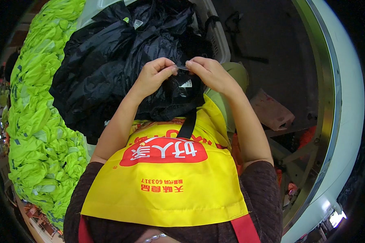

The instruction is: The person uses scissors to cut open black plastic bags and remove small white labels or tags from them. The person handles the bags one at a time, cutting and peeling off the tags, then placing the opened bags into a white basket.

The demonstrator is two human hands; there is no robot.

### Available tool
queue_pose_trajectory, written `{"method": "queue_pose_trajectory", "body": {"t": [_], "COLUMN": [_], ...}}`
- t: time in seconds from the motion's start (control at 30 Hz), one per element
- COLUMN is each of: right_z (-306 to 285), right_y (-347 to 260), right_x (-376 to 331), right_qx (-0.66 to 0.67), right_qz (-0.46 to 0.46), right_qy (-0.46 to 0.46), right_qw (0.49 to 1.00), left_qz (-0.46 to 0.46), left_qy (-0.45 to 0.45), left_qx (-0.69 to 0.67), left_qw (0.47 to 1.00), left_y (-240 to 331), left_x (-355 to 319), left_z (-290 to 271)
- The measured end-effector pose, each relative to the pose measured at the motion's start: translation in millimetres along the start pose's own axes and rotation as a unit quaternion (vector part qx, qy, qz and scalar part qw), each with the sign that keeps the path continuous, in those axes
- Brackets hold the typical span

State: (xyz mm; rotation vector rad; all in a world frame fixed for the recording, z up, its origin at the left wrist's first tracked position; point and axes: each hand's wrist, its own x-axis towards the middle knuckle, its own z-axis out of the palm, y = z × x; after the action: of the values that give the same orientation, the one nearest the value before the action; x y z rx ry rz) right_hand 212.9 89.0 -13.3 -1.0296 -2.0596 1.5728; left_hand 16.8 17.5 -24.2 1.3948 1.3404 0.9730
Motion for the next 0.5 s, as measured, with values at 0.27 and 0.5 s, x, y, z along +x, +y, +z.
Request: {"method": "queue_pose_trajectory", "body": {"t": [0.27,0.5], "right_z": [-20.1,-13.2], "right_y": [-25.8,-21.9], "right_x": [-26.0,-23.9], "right_qx": [-0.199,-0.26], "right_qz": [0.011,-0.039], "right_qy": [-0.038,-0.04], "right_qw": [0.979,0.964], "left_qz": [0.002,0.02], "left_qy": [0.01,0.02], "left_qx": [0.028,0.043], "left_qw": [1.0,0.999], "left_y": [-3.0,-2.5], "left_x": [0.2,0.7], "left_z": [8.8,12.5]}}
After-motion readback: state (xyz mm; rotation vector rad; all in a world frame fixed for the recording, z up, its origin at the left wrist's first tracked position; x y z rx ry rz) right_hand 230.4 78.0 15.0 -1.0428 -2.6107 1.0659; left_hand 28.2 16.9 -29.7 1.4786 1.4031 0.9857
